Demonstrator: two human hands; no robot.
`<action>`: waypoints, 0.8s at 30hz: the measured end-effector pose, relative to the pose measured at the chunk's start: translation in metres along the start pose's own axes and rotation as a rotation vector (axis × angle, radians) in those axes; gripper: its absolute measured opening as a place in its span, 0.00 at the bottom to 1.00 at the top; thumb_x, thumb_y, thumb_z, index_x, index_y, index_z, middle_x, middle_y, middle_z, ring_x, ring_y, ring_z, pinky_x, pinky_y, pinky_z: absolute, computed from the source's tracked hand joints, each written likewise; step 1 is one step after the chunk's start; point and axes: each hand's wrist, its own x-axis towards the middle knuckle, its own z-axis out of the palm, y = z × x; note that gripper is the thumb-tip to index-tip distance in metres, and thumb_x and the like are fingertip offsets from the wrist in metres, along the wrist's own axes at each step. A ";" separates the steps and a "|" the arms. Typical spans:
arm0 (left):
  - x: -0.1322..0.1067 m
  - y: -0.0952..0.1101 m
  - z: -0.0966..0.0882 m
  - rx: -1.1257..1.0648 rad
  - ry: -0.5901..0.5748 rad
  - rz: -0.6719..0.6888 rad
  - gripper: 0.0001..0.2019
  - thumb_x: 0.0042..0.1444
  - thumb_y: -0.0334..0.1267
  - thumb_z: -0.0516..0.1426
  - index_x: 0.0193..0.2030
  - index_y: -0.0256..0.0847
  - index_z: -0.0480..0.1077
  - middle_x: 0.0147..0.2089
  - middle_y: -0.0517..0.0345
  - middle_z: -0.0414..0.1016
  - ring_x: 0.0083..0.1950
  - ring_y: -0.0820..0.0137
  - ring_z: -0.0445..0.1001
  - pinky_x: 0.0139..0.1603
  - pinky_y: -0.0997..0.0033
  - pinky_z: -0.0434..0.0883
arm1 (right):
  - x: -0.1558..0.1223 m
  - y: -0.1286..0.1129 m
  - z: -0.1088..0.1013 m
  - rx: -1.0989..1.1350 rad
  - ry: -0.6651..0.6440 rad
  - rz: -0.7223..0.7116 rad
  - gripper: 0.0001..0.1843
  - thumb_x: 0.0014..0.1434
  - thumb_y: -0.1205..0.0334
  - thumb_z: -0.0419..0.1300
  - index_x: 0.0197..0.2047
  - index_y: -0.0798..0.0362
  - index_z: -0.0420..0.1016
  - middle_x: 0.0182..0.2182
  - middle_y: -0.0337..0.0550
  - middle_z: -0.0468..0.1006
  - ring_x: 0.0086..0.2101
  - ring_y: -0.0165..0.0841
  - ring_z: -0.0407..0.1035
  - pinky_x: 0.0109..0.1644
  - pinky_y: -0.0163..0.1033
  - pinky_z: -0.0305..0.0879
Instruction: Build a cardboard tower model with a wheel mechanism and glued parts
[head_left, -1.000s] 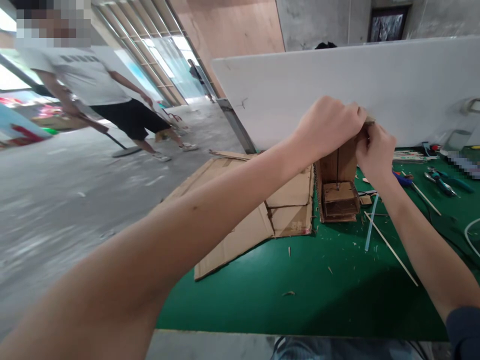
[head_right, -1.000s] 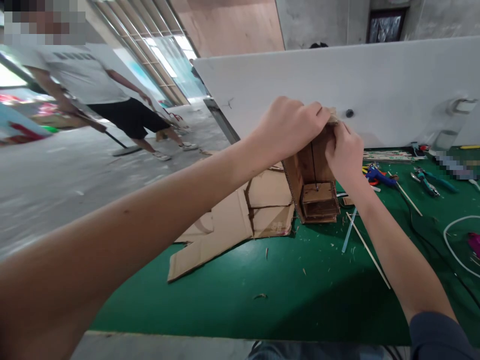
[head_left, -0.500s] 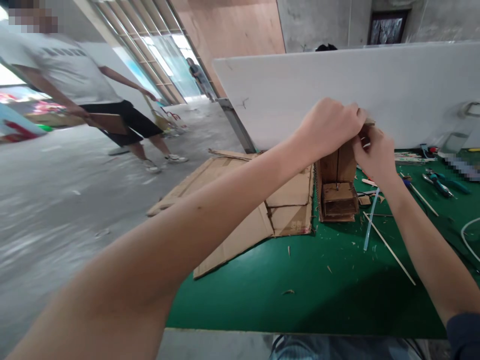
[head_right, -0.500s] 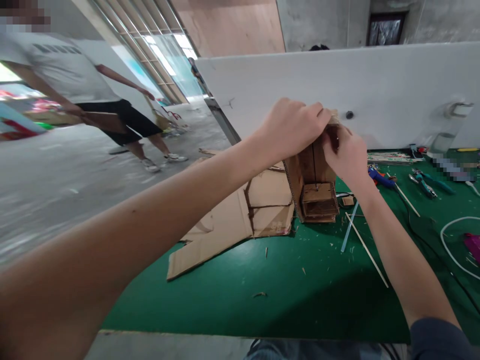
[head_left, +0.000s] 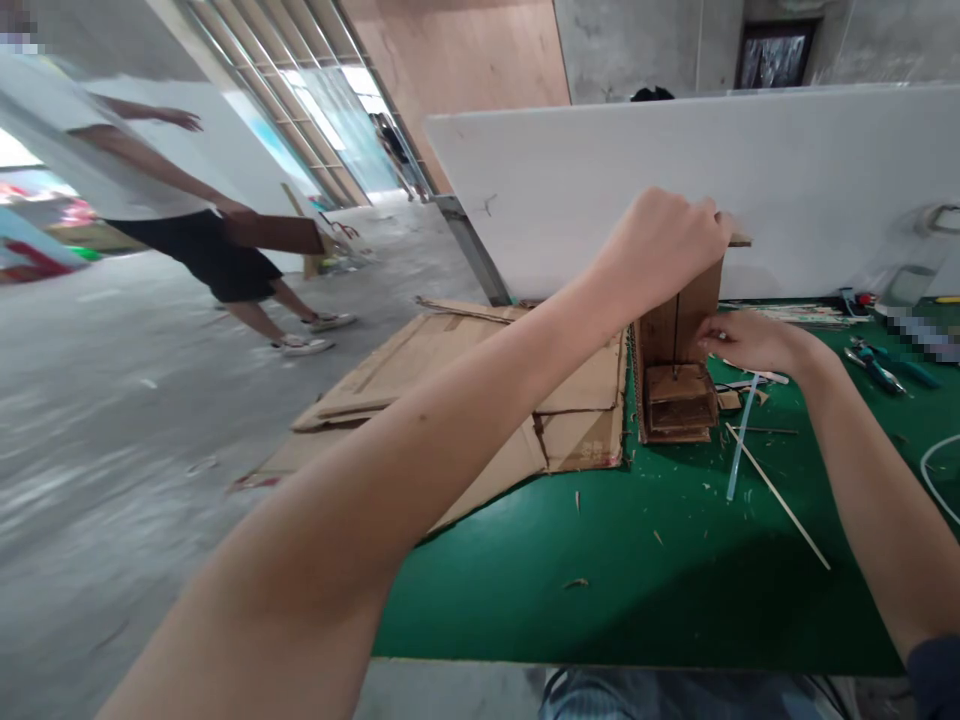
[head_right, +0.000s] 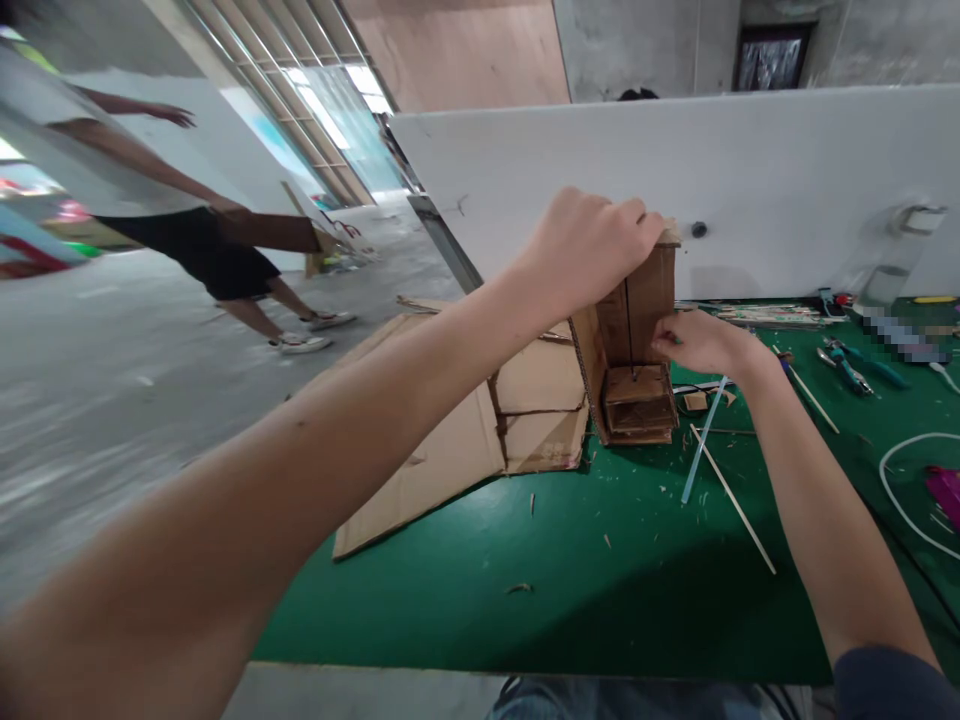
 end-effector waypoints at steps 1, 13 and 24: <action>0.000 0.001 0.000 -0.013 0.001 -0.008 0.20 0.67 0.45 0.45 0.56 0.50 0.74 0.44 0.42 0.80 0.46 0.51 0.77 0.37 0.53 0.63 | 0.000 -0.001 0.000 -0.012 0.020 -0.005 0.14 0.65 0.59 0.53 0.47 0.49 0.79 0.44 0.47 0.83 0.44 0.41 0.76 0.43 0.41 0.68; 0.005 0.017 -0.001 -0.036 -0.022 -0.085 0.19 0.66 0.45 0.47 0.57 0.49 0.73 0.47 0.42 0.80 0.46 0.50 0.77 0.36 0.54 0.64 | -0.003 -0.008 -0.004 -0.089 0.022 -0.046 0.19 0.67 0.55 0.49 0.31 0.51 0.75 0.33 0.48 0.81 0.34 0.39 0.73 0.35 0.40 0.61; 0.002 0.011 0.012 -0.106 0.095 -0.084 0.18 0.67 0.32 0.44 0.51 0.41 0.75 0.44 0.38 0.78 0.44 0.53 0.77 0.40 0.53 0.66 | -0.022 0.019 -0.023 -0.048 0.150 -0.001 0.17 0.64 0.56 0.51 0.28 0.52 0.74 0.21 0.40 0.71 0.23 0.31 0.60 0.30 0.39 0.54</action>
